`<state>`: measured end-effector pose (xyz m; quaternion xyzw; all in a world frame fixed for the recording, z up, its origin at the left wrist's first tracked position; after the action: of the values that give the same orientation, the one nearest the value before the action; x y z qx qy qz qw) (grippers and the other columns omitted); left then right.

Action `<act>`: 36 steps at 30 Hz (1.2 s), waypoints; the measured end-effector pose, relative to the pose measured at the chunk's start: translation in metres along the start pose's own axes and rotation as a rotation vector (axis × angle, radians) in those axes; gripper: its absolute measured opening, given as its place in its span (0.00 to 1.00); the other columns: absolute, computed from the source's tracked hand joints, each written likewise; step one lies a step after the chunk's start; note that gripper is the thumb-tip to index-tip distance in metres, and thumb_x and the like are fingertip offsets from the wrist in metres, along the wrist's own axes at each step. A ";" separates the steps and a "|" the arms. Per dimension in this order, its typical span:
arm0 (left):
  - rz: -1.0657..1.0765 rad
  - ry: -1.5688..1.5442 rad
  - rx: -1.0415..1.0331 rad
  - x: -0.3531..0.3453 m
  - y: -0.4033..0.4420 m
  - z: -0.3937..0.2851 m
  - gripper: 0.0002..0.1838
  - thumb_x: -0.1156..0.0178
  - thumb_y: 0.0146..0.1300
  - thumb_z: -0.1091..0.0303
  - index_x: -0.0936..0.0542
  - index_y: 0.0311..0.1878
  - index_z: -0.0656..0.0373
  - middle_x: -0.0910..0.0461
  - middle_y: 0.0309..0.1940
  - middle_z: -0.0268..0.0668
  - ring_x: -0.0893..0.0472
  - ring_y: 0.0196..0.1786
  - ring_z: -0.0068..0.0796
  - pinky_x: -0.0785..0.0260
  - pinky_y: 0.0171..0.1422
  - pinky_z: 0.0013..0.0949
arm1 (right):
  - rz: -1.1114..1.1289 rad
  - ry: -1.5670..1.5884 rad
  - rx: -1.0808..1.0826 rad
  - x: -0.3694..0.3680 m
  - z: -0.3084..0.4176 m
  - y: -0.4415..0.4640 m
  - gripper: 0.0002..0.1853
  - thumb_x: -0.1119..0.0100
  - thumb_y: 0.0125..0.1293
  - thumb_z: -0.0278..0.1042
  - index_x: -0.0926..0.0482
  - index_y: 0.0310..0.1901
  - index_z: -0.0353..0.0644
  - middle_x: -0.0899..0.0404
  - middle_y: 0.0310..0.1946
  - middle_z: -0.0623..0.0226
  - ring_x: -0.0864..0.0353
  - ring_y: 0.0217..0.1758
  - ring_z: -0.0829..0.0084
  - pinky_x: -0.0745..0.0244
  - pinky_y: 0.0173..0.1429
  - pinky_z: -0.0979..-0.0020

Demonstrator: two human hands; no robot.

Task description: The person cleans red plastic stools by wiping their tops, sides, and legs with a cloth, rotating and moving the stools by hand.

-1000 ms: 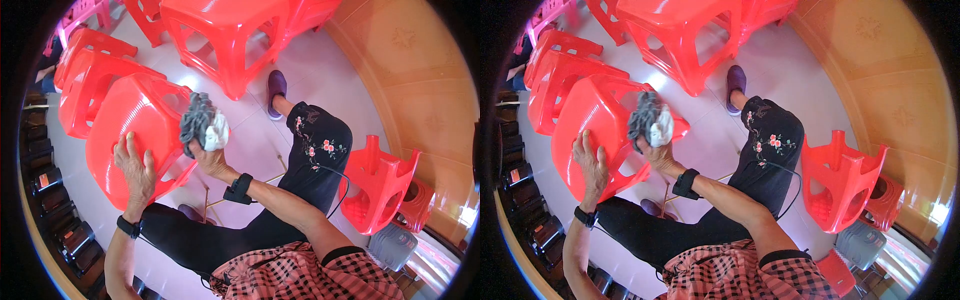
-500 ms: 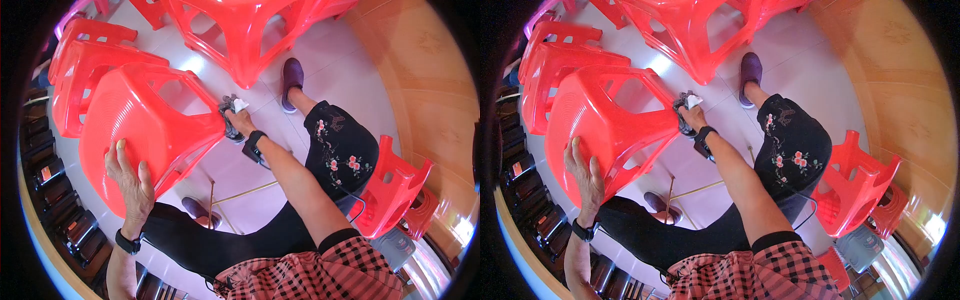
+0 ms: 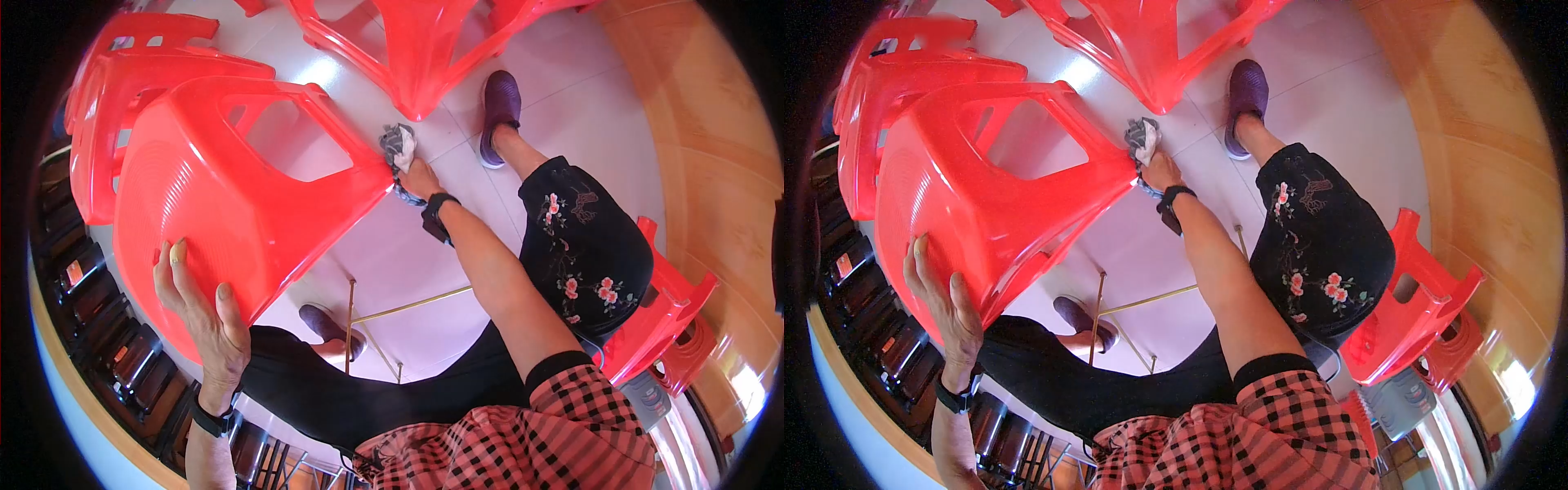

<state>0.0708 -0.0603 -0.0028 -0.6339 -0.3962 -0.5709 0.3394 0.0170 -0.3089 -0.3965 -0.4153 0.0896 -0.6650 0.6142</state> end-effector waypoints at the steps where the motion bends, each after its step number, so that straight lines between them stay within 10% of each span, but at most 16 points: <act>1: -0.006 -0.004 -0.004 0.000 0.000 0.000 0.33 0.62 0.69 0.48 0.47 0.69 0.61 0.51 0.67 0.50 0.51 0.70 0.48 0.60 0.72 0.49 | -0.139 0.059 0.098 0.006 0.009 -0.016 0.23 0.45 0.57 0.39 0.29 0.54 0.40 0.26 0.48 0.42 0.25 0.51 0.47 0.31 0.56 0.54; 13: -0.039 -0.024 0.007 0.001 0.003 0.000 0.30 0.57 0.67 0.49 0.42 0.66 0.58 0.47 0.65 0.51 0.51 0.70 0.51 0.59 0.71 0.51 | -0.134 1.010 -0.706 -0.074 -0.010 -0.054 0.34 0.41 0.56 0.46 0.37 0.57 0.29 0.29 0.50 0.59 0.27 0.46 0.65 0.30 0.49 0.62; 20: -0.118 -0.020 -0.038 -0.003 0.016 0.002 0.30 0.49 0.60 0.60 0.39 0.64 0.61 0.44 0.62 0.52 0.45 0.66 0.53 0.57 0.70 0.51 | -0.200 1.014 -0.425 -0.039 0.055 -0.089 0.32 0.41 0.55 0.45 0.34 0.54 0.28 0.27 0.48 0.54 0.26 0.47 0.64 0.28 0.47 0.61; 23: -0.158 -0.038 -0.050 -0.007 0.019 0.003 0.30 0.47 0.58 0.61 0.38 0.63 0.63 0.43 0.60 0.54 0.44 0.64 0.54 0.56 0.69 0.52 | -0.080 0.883 -0.566 -0.038 0.083 -0.097 0.17 0.44 0.59 0.44 0.28 0.44 0.41 0.25 0.33 0.65 0.27 0.30 0.70 0.36 0.21 0.62; 36: -0.328 0.032 -0.079 -0.008 0.032 -0.007 0.30 0.45 0.58 0.57 0.35 0.61 0.65 0.39 0.54 0.53 0.40 0.59 0.52 0.48 0.61 0.53 | 0.122 0.740 0.187 0.063 0.217 -0.207 0.07 0.45 0.54 0.31 0.24 0.33 0.38 0.24 0.28 0.69 0.25 0.31 0.76 0.29 0.37 0.71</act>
<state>0.0962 -0.0818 -0.0096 -0.5644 -0.4661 -0.6439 0.2228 0.0134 -0.2326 -0.0993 -0.0835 0.2685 -0.7375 0.6140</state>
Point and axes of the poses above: each hand's wrist, its own y-axis towards the middle knuckle, its own x-axis out of the back of the hand, z = x × y, the point moved 4 cm from there along y, towards the middle knuckle
